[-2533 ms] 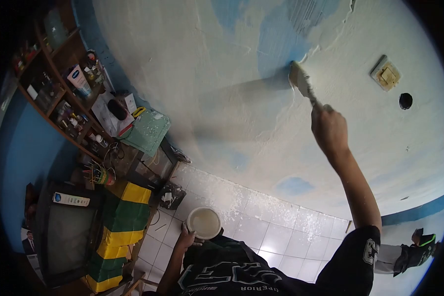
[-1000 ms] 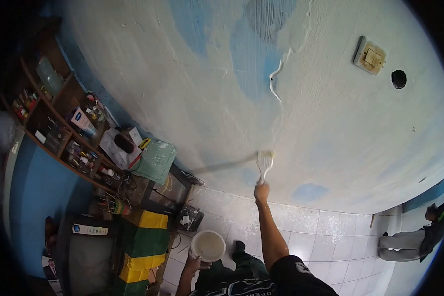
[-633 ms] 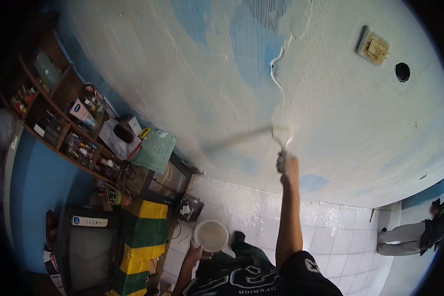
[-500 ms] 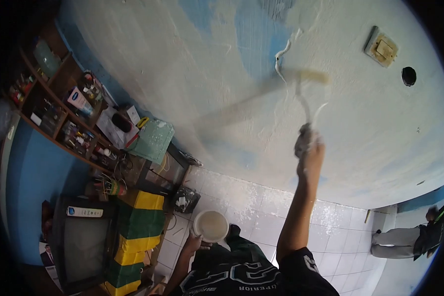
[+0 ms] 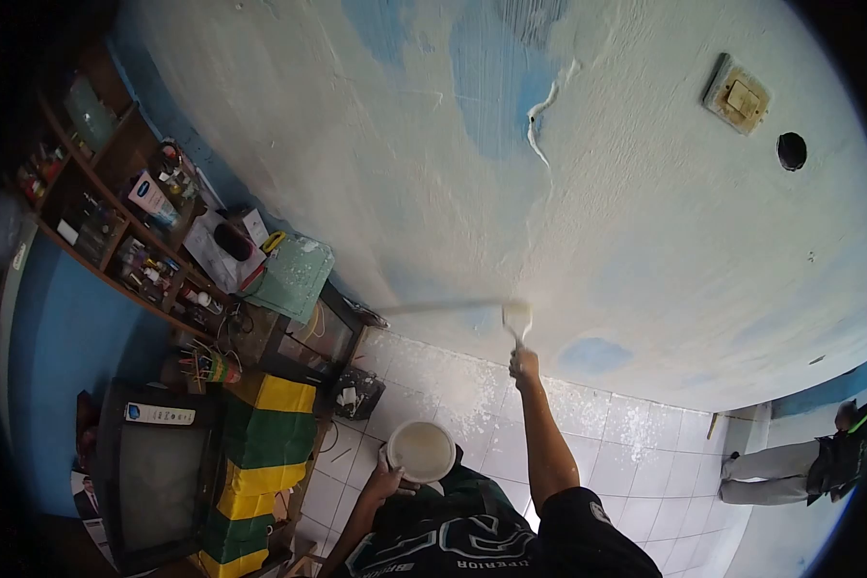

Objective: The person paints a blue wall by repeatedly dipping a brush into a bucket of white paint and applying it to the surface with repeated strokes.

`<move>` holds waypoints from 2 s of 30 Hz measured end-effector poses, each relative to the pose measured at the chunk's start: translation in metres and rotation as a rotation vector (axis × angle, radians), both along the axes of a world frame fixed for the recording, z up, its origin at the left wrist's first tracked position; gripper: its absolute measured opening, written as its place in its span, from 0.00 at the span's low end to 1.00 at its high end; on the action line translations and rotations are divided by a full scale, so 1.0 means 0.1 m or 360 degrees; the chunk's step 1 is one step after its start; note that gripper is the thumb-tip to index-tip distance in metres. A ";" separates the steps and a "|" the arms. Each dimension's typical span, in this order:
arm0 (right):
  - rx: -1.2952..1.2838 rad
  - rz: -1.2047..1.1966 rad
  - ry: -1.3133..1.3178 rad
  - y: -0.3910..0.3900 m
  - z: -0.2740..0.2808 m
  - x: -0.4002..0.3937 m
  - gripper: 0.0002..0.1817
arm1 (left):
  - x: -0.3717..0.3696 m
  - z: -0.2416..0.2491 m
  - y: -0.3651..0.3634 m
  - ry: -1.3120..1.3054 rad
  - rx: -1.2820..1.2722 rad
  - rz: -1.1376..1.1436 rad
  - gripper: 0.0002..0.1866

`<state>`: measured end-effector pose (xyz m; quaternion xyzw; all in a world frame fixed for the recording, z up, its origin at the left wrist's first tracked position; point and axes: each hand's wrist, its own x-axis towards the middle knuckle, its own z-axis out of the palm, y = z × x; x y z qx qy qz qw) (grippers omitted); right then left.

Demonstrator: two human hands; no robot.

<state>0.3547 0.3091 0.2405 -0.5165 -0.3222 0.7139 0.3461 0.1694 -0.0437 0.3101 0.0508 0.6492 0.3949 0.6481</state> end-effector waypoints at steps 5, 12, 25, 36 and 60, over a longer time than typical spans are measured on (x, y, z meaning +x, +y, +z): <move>0.0202 -0.0029 -0.0149 0.14 0.06 0.10 0.14 | 0.07 0.07 -0.08 0.0046 0.0011 -0.0009 0.34; 0.1160 -0.0393 -0.0069 -0.13 3.55 -0.07 0.16 | 0.07 -0.02 -0.09 0.0029 -0.0001 0.0005 0.32; 0.0430 -0.0211 -0.0068 0.22 1.08 -0.06 0.08 | 0.00 -0.02 -0.09 0.0017 0.0098 0.0132 0.36; 0.0289 -0.0190 0.0177 0.16 1.70 0.11 0.11 | -0.03 -0.53 0.08 0.0394 0.0222 -0.0218 0.35; -0.0036 -0.0195 0.0004 0.15 0.14 0.25 0.16 | -0.06 0.36 1.07 0.0349 0.0415 -0.0399 0.38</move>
